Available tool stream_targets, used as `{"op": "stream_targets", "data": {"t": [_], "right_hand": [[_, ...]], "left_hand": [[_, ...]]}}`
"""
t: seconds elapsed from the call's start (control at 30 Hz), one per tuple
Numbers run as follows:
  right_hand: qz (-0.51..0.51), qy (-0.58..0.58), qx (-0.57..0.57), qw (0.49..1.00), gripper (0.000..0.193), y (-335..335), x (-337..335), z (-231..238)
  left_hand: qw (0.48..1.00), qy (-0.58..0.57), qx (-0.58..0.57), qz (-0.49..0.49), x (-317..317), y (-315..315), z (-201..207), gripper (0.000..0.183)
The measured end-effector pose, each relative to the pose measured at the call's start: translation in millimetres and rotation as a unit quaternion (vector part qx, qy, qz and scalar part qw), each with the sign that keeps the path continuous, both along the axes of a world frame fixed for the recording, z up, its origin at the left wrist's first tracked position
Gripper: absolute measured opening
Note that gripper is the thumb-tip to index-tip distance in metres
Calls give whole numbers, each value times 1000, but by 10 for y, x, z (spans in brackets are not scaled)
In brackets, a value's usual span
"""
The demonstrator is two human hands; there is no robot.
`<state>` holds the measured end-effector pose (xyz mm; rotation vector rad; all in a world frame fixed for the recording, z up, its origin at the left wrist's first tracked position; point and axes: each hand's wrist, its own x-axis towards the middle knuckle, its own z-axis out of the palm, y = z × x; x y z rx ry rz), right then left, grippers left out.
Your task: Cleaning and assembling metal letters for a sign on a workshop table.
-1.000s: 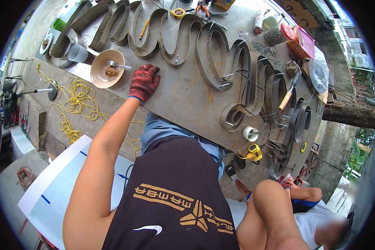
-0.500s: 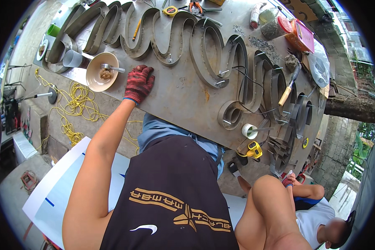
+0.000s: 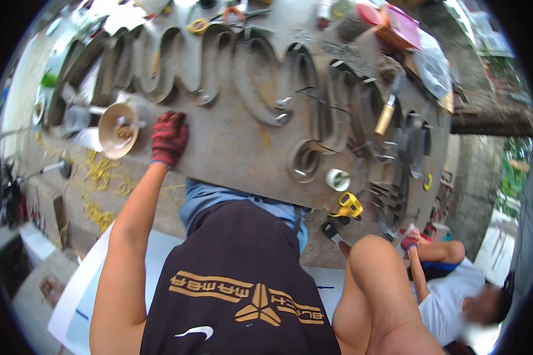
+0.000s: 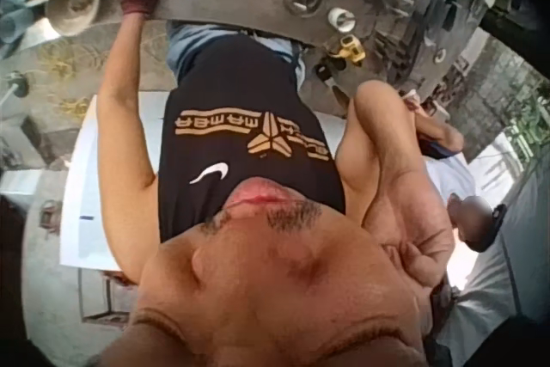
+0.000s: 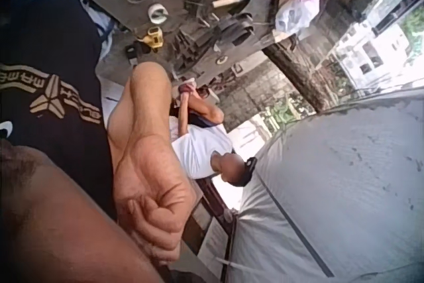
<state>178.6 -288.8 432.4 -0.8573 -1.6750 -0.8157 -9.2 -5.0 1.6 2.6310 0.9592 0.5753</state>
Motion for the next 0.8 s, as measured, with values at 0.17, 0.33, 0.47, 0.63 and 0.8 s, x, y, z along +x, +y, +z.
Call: {"op": "stream_targets", "data": {"t": [0.17, 0.33, 0.47, 0.63, 0.8], "right_hand": [[128, 117, 20, 985, 13, -135, 252, 13], [-53, 325, 44, 943, 49, -334, 949, -405], [-99, 478, -4, 873, 46, -414, 1284, -1038], [-227, 573, -63, 784, 29, -530, 1545, -1723], [-358, 549, -214, 725, 23, -679, 2015, -2381]], "left_hand": [[1000, 3, 15, -2, 52, -46, 22, 32], [1000, 28, -9, 4, 88, -75, 76, 32], [999, 34, -6, 0, 95, -52, 51, 32], [1000, 20, -4, -6, 47, -17, 16, 32], [1000, 18, 18, -8, 51, 3, -1, 33]]}}
